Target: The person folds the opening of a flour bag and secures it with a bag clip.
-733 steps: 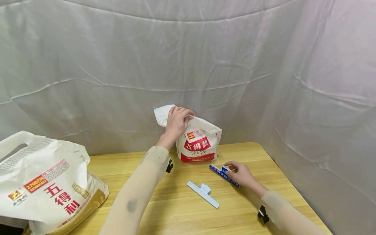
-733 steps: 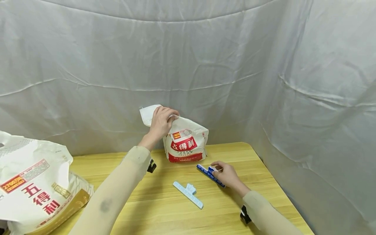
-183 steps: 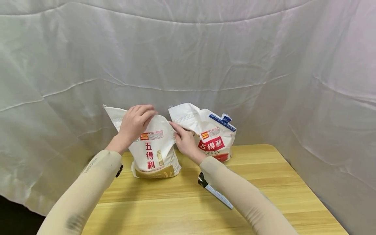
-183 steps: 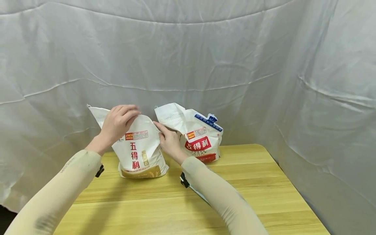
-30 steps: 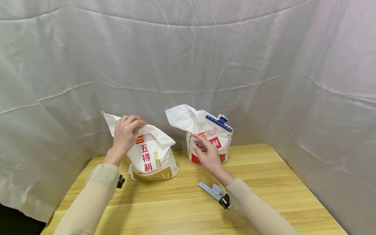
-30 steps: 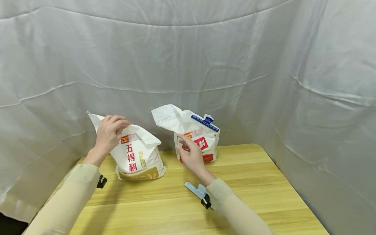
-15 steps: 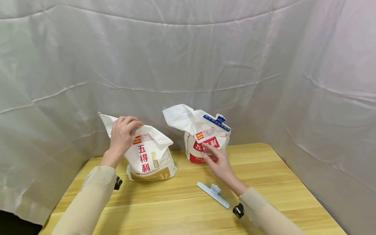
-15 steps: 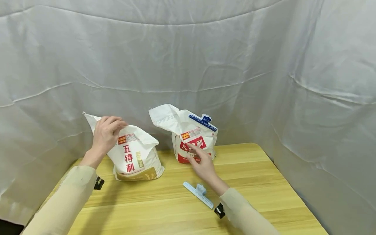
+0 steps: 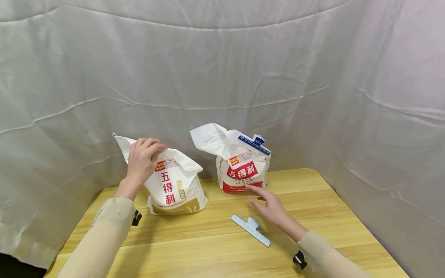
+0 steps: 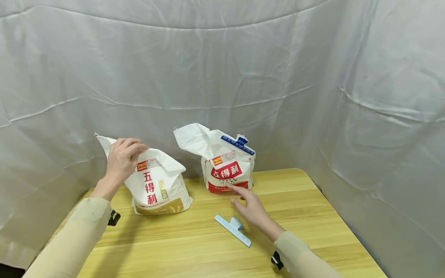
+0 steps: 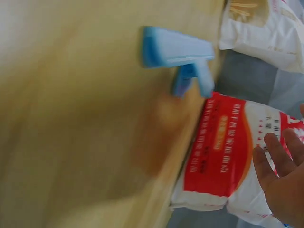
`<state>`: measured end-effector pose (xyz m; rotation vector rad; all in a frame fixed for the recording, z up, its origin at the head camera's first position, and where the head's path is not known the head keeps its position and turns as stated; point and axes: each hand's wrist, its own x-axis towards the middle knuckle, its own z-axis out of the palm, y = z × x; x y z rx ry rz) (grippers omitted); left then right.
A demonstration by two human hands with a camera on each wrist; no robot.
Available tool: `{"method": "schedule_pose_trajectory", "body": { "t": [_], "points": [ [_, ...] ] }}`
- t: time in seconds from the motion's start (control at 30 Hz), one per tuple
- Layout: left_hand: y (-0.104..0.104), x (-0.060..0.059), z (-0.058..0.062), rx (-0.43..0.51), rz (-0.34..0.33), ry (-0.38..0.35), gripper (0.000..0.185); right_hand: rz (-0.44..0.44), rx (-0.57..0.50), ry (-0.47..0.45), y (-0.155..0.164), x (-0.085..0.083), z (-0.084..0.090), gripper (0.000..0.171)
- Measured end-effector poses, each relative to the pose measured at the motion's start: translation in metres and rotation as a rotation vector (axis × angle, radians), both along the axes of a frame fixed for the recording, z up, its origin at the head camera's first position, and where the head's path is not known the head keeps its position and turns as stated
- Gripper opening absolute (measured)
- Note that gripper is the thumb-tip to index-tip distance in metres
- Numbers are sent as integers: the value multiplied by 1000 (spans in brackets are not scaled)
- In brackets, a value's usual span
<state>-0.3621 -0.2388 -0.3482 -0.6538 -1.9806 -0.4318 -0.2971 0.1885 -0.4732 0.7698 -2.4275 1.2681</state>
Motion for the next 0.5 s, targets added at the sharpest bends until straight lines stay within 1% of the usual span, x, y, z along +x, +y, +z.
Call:
{"method": "schedule_pose_trajectory", "body": {
  "t": [0.17,0.5],
  "points": [
    [0,1,0,0,4,2,15,22,73,-13,10,5,-11,49],
    [1,0,-2,5,2,2,17,68,196,-177,21,12,-23,49]
  ]
}}
